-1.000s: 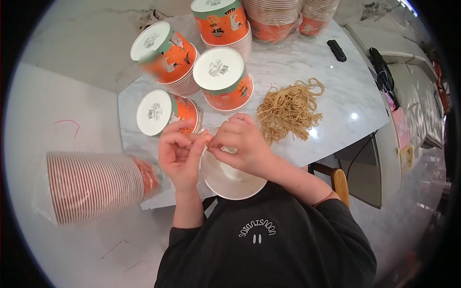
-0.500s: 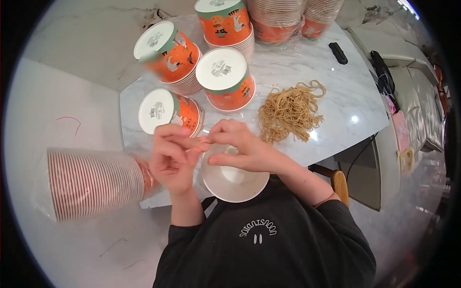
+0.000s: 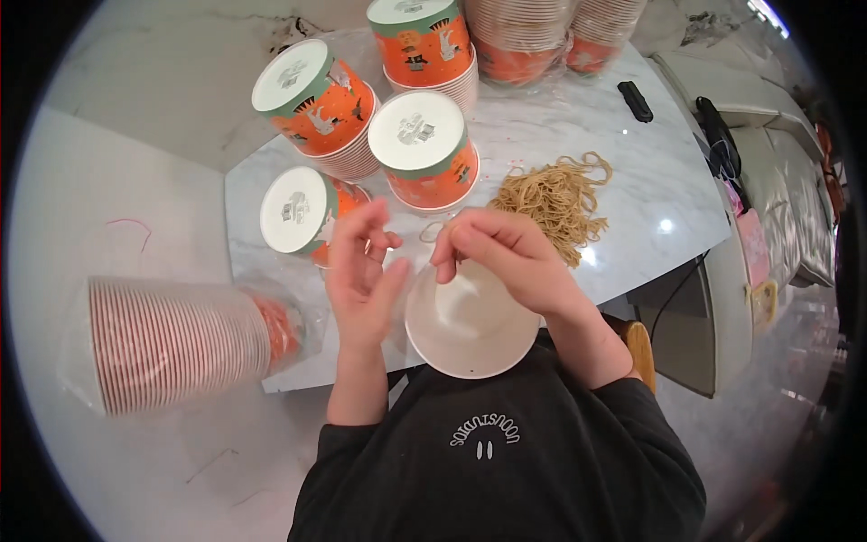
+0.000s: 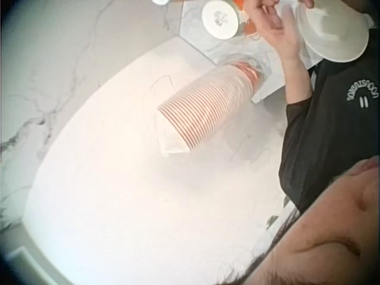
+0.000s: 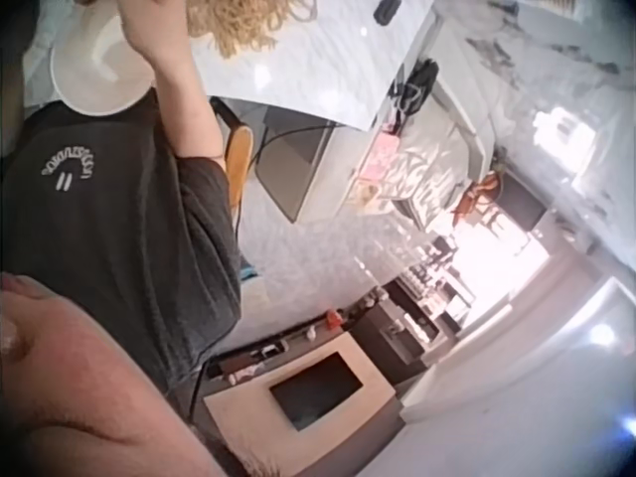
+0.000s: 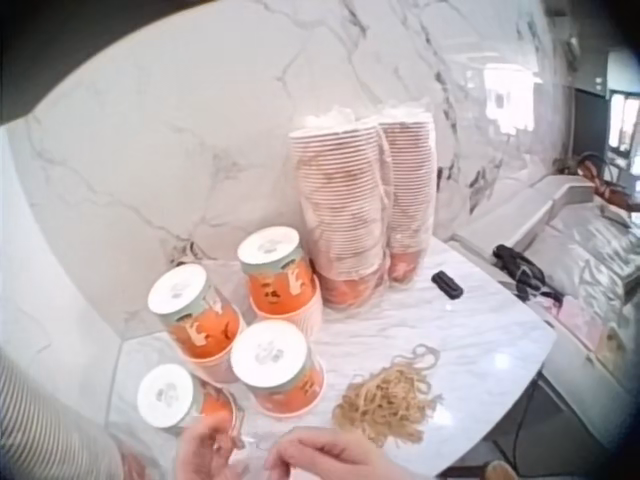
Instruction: Tying rubber bands around paper cups.
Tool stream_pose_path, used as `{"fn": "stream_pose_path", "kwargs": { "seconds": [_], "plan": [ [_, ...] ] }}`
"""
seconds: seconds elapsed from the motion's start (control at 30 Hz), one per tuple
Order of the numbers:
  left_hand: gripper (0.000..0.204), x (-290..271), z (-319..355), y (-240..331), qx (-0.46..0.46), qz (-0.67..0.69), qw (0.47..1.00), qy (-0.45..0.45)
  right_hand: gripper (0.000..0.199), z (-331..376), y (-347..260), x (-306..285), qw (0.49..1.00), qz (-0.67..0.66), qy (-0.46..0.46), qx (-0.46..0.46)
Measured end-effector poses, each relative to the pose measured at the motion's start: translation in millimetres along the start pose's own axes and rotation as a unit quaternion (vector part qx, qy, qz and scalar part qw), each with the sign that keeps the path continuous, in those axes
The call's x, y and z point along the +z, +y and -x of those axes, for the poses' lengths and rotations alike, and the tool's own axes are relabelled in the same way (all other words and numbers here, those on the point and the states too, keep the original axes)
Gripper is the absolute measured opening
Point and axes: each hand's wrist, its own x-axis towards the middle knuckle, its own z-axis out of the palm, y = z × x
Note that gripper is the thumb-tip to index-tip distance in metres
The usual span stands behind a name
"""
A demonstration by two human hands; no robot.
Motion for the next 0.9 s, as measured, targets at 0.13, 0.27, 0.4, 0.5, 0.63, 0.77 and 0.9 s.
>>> {"fn": "stream_pose_path", "kwargs": {
  "seconds": [0.13, 0.27, 0.4, 0.5, 0.63, 0.77, 0.9],
  "plan": [
    [0.065, 12.1, -3.2, -2.0, -0.023, -0.105, 0.989, -0.106, 0.023, 0.6, -0.2, -0.2, 0.992, -0.113, 0.024, -0.048],
    [0.044, 36.2, 0.1, -1.8, -0.088, -0.082, 0.991, -0.060, 0.021, 3.1, -5.7, -1.7, 0.989, -0.127, 0.049, -0.055],
    [0.032, 35.1, -1.4, -3.6, -0.080, -0.141, 0.986, -0.046, 0.019, 6.7, -8.9, -4.9, 0.985, -0.063, 0.018, -0.160],
    [0.020, 36.7, -3.5, 0.0, -0.049, -0.123, 0.991, -0.008, 0.021, 11.0, -13.5, -9.0, 0.982, -0.052, 0.017, -0.183],
    [0.014, 25.2, -2.2, 14.8, -0.008, -0.223, 0.975, -0.002, 0.022, 21.1, -14.0, -29.9, 0.966, -0.120, 0.091, -0.210],
    [0.012, 16.9, 6.2, 27.6, -0.056, -0.219, 0.973, -0.042, 0.036, 27.7, -3.3, -47.9, 0.909, 0.174, 0.294, -0.239],
    [0.011, 28.0, 17.3, 47.6, -0.051, -0.243, 0.964, -0.099, 0.059, 39.4, 2.3, -10.2, 0.831, 0.382, 0.274, -0.296]
  ]
}}
